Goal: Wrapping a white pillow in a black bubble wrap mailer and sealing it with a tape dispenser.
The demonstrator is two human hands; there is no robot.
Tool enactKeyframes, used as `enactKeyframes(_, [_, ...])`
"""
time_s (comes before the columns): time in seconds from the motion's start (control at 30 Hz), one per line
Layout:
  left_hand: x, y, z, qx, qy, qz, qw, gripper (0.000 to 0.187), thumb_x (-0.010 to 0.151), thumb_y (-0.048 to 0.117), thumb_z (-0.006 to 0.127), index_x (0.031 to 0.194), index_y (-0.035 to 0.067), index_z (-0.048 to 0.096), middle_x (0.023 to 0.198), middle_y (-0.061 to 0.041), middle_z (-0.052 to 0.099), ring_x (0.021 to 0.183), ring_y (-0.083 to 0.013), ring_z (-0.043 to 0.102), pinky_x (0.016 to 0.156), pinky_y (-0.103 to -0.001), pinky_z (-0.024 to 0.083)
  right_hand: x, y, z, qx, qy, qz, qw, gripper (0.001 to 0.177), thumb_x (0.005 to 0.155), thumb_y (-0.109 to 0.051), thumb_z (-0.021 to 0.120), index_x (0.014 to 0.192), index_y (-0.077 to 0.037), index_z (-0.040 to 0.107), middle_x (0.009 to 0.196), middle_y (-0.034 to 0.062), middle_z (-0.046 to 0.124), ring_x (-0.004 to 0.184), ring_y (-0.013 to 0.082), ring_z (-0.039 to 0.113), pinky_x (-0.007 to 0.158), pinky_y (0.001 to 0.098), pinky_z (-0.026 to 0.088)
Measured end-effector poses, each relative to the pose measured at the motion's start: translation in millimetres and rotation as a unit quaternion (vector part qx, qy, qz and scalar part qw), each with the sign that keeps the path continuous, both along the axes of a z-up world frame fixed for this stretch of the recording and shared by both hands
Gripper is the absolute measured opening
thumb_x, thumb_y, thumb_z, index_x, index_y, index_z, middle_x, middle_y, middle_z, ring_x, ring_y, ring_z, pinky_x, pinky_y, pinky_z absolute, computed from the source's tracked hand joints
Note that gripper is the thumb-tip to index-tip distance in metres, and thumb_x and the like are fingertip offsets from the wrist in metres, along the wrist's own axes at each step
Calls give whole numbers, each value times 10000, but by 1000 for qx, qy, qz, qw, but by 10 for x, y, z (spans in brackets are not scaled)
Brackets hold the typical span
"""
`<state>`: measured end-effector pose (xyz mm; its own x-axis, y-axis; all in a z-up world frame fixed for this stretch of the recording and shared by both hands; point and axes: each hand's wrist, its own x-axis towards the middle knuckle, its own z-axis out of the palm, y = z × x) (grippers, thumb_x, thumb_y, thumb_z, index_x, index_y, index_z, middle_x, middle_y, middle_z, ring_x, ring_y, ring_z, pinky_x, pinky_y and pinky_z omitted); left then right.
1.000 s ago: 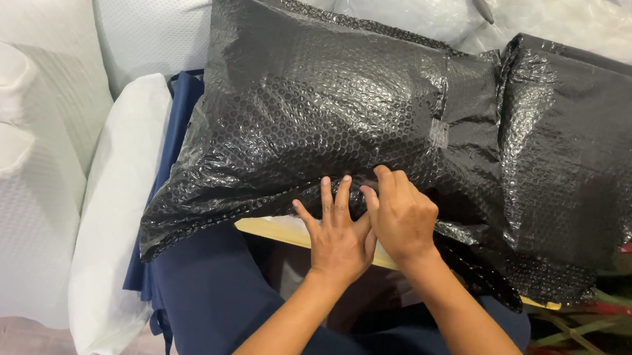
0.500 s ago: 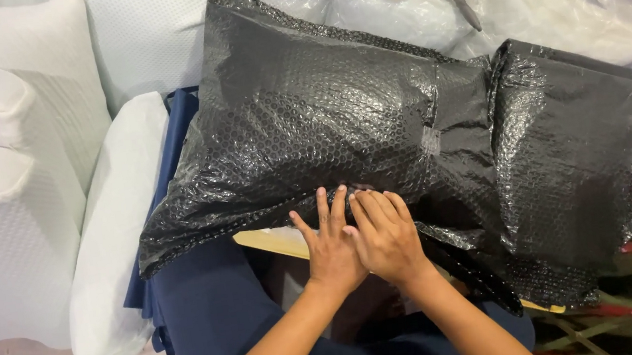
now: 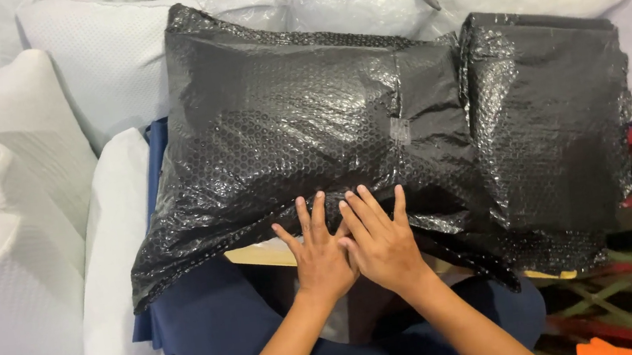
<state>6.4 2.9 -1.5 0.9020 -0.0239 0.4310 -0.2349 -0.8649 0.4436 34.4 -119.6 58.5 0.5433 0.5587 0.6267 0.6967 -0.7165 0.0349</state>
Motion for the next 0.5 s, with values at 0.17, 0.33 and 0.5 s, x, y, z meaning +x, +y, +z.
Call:
enactKeyframes(0.17, [-6,8,-50,25,-28,-9,999,702,860,363,588,1539,292,423,1609,-221,269,1510,-534,137,993,-878,-9,-154,-269,-10,78,-19,-19,997,443,919,-227,699,1307,-18,658,1297,187,673,1250,376,628,1171,640,318])
enactKeyframes(0.33, [-62,29,110,67,33,11,997,799,954,484,602,1624,297,209,1679,-111,169,1565,-442,116,1077,-838,99,-599,-860,37,60,3,-115,991,554,879,-291,843,1302,-117,531,1297,143,552,1223,335,580,1169,613,415])
enactKeyframes(0.5, [-111,39,191,103,15,32,994,739,954,474,570,1613,333,267,1687,-68,191,1570,-405,160,1110,-808,139,-1002,-1610,-94,-45,125,-372,919,702,624,-189,810,1297,-127,622,1339,102,595,1332,341,546,1181,677,345])
